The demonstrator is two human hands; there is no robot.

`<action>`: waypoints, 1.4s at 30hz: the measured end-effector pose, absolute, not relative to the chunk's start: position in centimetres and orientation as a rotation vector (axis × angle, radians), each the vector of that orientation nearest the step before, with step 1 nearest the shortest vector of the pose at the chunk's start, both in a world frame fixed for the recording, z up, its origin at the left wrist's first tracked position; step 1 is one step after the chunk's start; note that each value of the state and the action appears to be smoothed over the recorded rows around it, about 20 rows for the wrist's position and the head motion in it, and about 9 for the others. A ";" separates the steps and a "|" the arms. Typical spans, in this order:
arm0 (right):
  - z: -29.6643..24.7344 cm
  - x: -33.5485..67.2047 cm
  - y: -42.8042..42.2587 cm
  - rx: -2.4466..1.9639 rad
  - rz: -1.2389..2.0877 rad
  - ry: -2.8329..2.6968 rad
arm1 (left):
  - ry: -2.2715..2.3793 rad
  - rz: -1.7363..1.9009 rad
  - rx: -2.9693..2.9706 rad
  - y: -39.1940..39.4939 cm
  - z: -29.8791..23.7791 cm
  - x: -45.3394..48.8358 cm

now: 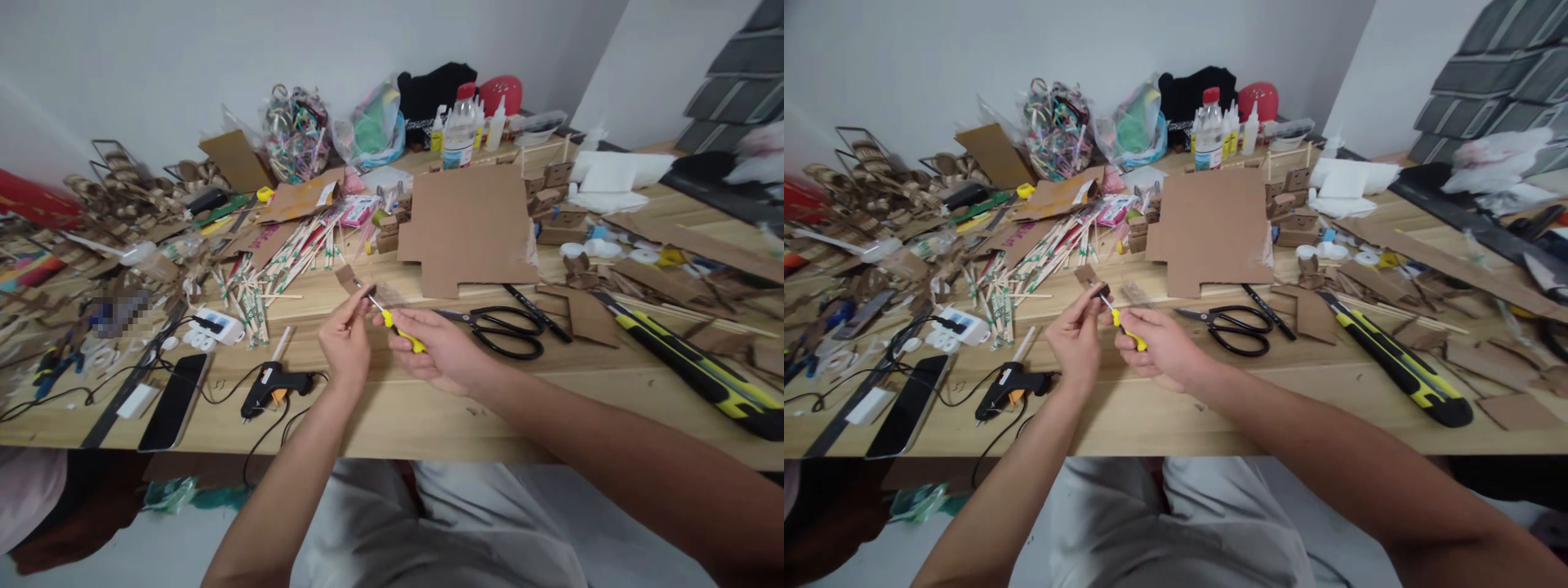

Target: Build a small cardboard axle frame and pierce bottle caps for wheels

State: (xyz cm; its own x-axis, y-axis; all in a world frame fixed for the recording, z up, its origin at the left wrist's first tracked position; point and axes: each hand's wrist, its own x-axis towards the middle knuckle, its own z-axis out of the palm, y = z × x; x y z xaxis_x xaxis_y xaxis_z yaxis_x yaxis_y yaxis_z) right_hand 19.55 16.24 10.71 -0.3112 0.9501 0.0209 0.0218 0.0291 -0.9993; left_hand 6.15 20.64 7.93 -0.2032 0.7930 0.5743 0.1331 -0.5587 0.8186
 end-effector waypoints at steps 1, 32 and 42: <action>10.7 19.5 16.4 -1.024 1.432 -1.433 | 1.079 1.803 1.602 20.5 7.9 6.4; 11.6 19.1 16.1 -0.770 2.025 -0.881 | 1.062 1.692 1.533 20.6 8.6 6.6; 9.6 18.7 16.6 -0.877 1.660 -0.952 | 0.968 1.596 1.647 19.8 7.9 7.1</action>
